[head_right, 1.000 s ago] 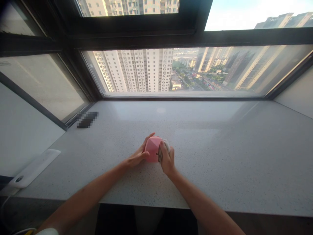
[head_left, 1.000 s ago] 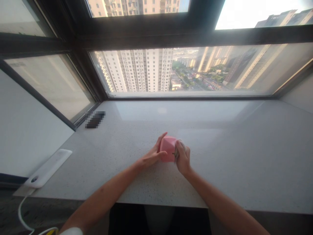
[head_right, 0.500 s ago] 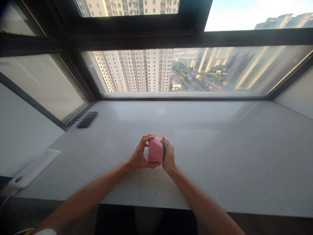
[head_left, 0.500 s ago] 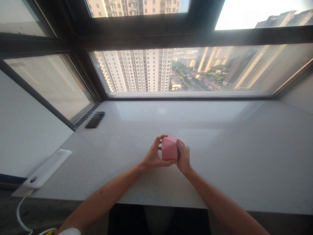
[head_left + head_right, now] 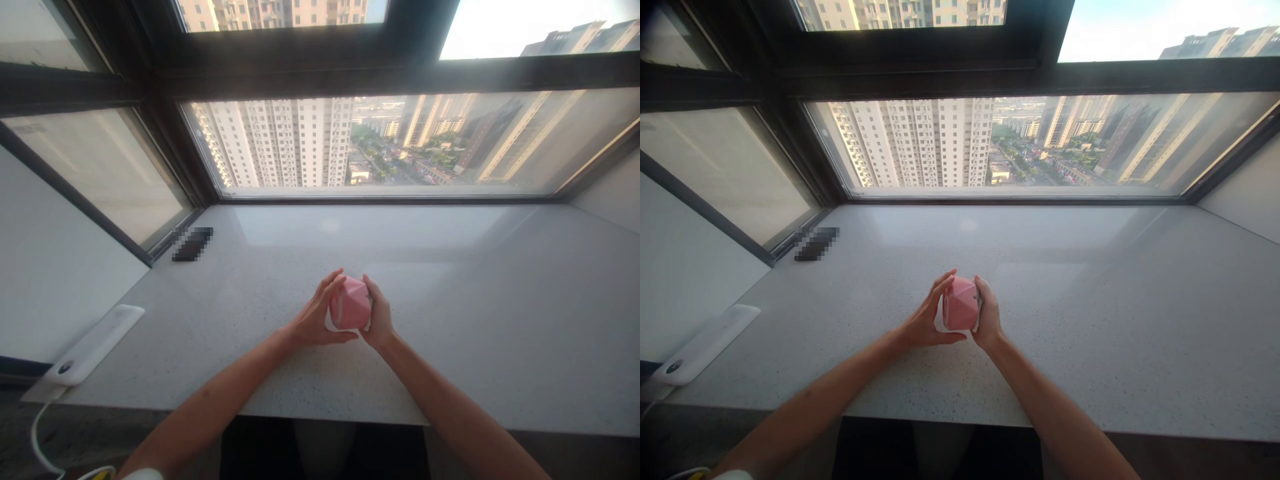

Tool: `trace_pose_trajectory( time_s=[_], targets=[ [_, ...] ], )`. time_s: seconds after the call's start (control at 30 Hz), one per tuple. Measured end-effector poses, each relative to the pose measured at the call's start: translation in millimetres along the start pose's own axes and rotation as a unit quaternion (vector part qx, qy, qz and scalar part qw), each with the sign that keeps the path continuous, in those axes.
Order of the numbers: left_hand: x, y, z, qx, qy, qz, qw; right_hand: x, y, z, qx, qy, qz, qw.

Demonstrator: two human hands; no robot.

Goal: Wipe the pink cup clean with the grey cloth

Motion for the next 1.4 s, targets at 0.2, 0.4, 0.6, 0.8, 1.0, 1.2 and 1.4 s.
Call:
trace_pose_trajectory(
  time_s=[0.2, 0.4, 0.6, 0.8, 1.0, 1.2, 1.4],
  targets=[
    [-4.9, -4.3, -6.9, 0.029, 0.071, -0.07, 0.995, -18.0, 9.0, -5.6, -0.003, 0.089, -0.105, 0.991],
    [-16.0, -6.3, 19.0, -0.12, 0.334, -0.2, 0.913, -47.7, 37.0, 9.6, -0.122, 0.259, -0.302, 0.909],
    [-22.8, -3.3, 9.3, -0.081, 0.229, -0.134, 0.961, -33.5, 16.0, -3.9, -0.021, 0.139, -0.174, 0.975],
    [-1.1, -1.4, -5.9, 0.007, -0.043, 0.042, 0.998, -0.6, 1.1, 2.3, 0.0, 0.022, 0.002, 1.0],
    [-15.9, -4.4, -2.5, -0.019, 0.12, -0.092, 0.988, -25.6, 17.4, -1.7, -0.051, 0.165, -0.171, 0.97],
    [-28.3, 1.0, 15.5, -0.109, 0.265, -0.184, 0.94, -32.6, 26.7, 3.0, -0.089, 0.215, -0.212, 0.949],
    [-0.6, -2.2, -3.5, -0.023, -0.035, 0.032, 0.999, -22.5, 2.6, -3.6, 0.005, 0.079, -0.109, 0.991]
  ],
)
Point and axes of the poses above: each hand's wrist, its own y-axis away from the middle knuckle, its own z-axis out of the palm, x = y × z, the point moved 10 cm from there along -y, towards the middle knuckle, and after that the axes turned 12 degrees about -z, right-handed, at the moved point
